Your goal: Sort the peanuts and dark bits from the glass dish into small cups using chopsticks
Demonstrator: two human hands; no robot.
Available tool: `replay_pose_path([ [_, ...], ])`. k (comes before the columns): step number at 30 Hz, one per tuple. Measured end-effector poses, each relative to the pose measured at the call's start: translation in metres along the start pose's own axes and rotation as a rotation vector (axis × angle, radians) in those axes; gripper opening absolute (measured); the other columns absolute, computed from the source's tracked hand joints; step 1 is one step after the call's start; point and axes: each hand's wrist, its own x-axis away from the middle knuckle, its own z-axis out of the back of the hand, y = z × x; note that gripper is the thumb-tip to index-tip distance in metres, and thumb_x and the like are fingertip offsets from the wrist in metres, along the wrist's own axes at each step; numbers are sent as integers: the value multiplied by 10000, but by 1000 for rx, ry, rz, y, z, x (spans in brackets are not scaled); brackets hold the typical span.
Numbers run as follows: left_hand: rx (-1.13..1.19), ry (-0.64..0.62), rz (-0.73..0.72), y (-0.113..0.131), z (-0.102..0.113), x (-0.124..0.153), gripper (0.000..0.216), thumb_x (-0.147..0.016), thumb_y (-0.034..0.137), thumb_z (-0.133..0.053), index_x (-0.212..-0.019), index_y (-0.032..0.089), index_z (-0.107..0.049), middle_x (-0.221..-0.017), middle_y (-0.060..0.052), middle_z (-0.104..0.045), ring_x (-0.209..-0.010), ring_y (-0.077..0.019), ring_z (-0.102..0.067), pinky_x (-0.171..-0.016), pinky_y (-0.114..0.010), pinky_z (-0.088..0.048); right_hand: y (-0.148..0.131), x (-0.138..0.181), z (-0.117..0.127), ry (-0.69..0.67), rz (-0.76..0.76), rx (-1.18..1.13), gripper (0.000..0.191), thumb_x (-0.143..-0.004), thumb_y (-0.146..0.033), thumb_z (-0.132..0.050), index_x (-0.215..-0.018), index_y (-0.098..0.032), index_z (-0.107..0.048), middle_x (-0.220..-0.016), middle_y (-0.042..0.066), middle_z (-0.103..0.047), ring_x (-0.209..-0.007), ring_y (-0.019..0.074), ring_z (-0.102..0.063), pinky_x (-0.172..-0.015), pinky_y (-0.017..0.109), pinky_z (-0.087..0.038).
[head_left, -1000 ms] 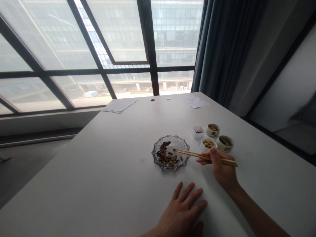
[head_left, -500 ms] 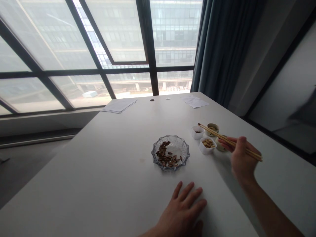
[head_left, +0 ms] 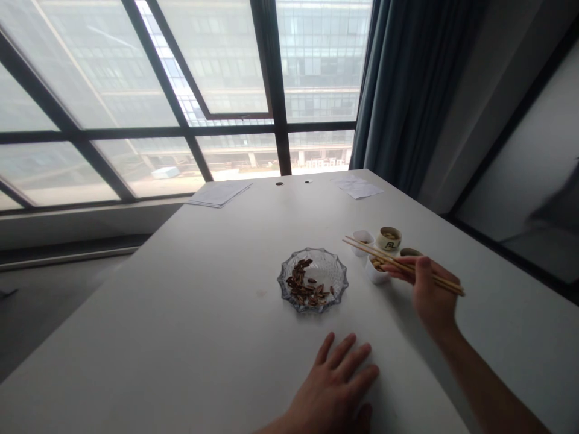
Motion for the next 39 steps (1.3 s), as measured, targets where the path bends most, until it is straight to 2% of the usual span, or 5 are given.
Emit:
replay_pose_path([
  [5,0,6,0,0,-1,0,433,-1070,476,-536,-1455,280,-513,-1654,-17,-413,-1534,-328,-332,-1246,-639,-227,5,20,-8,-251,-76,13,522,-953,-640,-649,-853,-143,-774,-660,108,-788,-577,260,-791,-544,341,-675],
  [12,9,7,-3,-1,0,0,439,-1079,473,-520,-1471,277,-502,-1658,-25,-405,-1533,-336,-332,-1244,-650,-221,8,28,-11,-374,-105,6,519,-908,-664,-692,-834,-158,-782,-679,111,-798,-554,246,-780,-528,317,-660],
  [22,4,-6,-4,-2,-3,-1,450,-1081,496,-500,-1480,287,-486,-1654,-17,-412,-1533,-336,-332,-1229,-671,-243,14,42,-22,-455,-210,21,466,-958,-612,-663,-842,-173,-770,-706,93,-803,-590,213,-775,-581,294,-646],
  [26,-8,0,-5,-2,-4,-1,452,-1075,485,-513,-1479,283,-490,-1657,-11,-408,-1532,-334,-334,-1234,-662,-242,23,40,-20,-489,-165,68,441,-987,-576,-639,-840,-181,-769,-704,82,-798,-559,187,-741,-540,269,-606],
  [39,-9,9,-10,-2,-4,0,457,-1067,474,-539,-1479,281,-498,-1655,-16,-411,-1529,-336,-338,-1237,-657,-241,17,43,-25,-378,-67,106,455,-989,-564,-636,-778,-178,-752,-616,52,-755,-463,150,-647,-476,246,-530],
])
